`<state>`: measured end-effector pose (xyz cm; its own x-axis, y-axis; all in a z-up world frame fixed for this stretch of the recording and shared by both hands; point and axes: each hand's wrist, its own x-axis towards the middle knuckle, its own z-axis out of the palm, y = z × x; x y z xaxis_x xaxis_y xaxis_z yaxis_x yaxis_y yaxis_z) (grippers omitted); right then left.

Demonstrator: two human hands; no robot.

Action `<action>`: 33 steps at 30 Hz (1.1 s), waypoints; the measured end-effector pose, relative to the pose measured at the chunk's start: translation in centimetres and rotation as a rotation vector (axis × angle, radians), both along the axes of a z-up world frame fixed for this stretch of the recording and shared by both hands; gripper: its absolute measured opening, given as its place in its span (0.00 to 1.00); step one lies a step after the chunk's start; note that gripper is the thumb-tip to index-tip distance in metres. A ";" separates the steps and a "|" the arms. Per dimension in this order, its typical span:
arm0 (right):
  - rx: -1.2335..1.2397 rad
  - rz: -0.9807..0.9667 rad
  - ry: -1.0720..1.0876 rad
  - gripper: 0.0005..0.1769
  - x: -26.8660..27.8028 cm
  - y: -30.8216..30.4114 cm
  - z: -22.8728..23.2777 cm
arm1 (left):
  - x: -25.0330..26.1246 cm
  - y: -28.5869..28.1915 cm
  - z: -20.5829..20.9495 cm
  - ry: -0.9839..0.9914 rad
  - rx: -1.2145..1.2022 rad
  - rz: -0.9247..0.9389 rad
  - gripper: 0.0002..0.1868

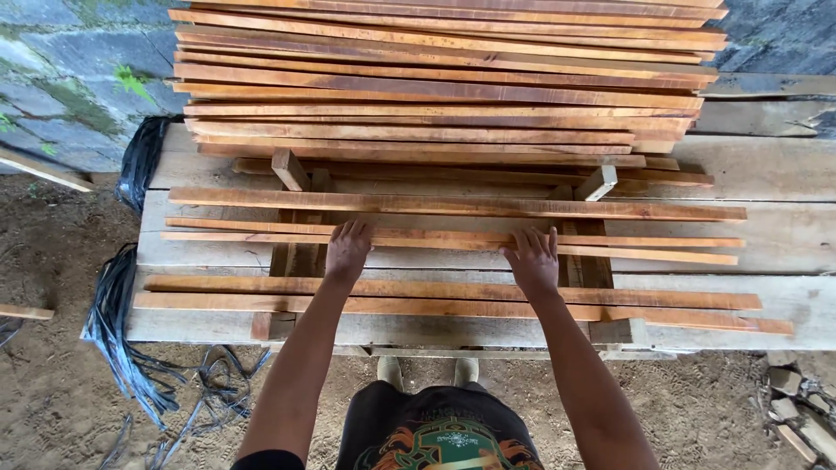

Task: Bundling multiple long wooden planks together using plastic ties.

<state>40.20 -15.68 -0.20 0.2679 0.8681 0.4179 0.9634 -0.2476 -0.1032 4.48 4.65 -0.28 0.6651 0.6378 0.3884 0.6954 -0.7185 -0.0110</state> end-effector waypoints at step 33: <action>0.152 0.084 -0.071 0.17 -0.7 -3.3 -2.7 | -2.8 -4.1 -2.9 -0.151 -0.058 0.067 0.16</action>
<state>39.48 -19.01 -2.86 0.1624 0.8116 0.5611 0.9862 -0.1526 -0.0647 1.64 0.54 -3.22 0.5571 0.7033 0.4416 0.7325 -0.6667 0.1377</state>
